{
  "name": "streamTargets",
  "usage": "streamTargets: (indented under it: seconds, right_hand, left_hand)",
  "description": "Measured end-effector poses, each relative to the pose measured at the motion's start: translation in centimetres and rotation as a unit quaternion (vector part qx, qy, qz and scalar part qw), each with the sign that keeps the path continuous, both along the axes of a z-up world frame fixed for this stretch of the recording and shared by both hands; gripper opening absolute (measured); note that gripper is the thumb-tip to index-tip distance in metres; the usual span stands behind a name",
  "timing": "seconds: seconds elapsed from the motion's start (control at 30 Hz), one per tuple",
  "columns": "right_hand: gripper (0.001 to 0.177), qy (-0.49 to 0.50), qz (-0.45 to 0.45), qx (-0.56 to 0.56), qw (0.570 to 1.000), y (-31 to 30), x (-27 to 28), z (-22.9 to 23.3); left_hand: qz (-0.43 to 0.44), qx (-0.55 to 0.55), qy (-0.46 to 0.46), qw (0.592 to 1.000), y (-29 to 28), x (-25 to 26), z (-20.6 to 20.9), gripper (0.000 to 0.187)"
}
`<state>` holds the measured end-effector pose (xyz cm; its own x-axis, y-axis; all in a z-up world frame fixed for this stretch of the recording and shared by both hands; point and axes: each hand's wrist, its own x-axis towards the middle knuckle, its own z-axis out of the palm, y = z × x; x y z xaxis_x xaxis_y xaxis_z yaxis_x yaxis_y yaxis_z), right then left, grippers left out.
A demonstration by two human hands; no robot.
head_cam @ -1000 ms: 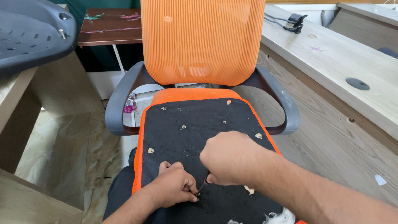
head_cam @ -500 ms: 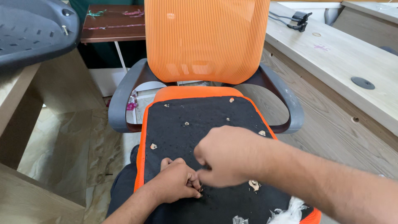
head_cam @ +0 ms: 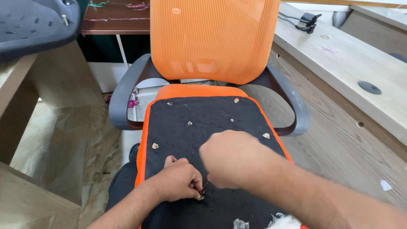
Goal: The person uses a screwdriver to remove screws from the underside of an orange office chair seat. They unscrew multiple fasteners one by one and place them on the seat surface.
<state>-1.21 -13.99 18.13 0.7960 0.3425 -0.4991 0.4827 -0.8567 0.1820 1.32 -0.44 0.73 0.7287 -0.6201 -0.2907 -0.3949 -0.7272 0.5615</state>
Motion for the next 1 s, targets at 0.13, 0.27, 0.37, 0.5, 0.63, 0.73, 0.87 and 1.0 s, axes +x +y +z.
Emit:
streamTargets:
  seconds: [0.13,0.27,0.37,0.5,0.63,0.73,0.87,1.0]
  right_hand:
    - [0.023,0.009,0.056,-0.011,0.998,1.5,-0.9,-0.4]
    - [0.014,0.000,0.099,-0.016,0.995,0.7,-0.3,-0.4]
    - [0.010,-0.001,0.121,-0.013,0.993,-0.4,0.0,-0.8]
    - [0.014,-0.022,0.159,0.011,0.987,-1.5,0.1,-0.9]
    - [0.013,-0.011,0.158,0.000,0.987,-1.3,0.1,-0.8]
    - [0.015,-0.007,0.136,0.024,0.990,-1.4,0.0,-0.9]
    - [0.021,-0.036,0.120,0.051,0.991,-1.2,-0.5,-0.6]
    - [0.030,-0.057,0.084,0.071,0.992,-1.4,-0.7,-0.8]
  left_hand:
    - [0.018,-0.014,0.005,1.000,-0.1,-0.4,0.5,0.012]
    - [0.003,-0.069,-0.028,0.997,0.3,-0.9,0.1,0.011]
    - [-0.016,-0.108,-0.053,0.993,0.1,-1.4,-0.1,0.015]
    - [-0.023,-0.071,-0.054,0.996,-0.2,-1.5,-0.1,0.017]
    - [0.009,-0.163,-0.025,0.986,-0.5,-2.2,0.3,0.009]
    - [0.084,-0.382,0.135,0.910,-2.4,-3.1,0.1,0.027]
    - [0.076,-0.559,0.170,0.808,-4.7,-3.0,-0.6,0.053]
    - [0.024,-0.563,0.052,0.825,-5.4,-1.9,-2.1,0.041]
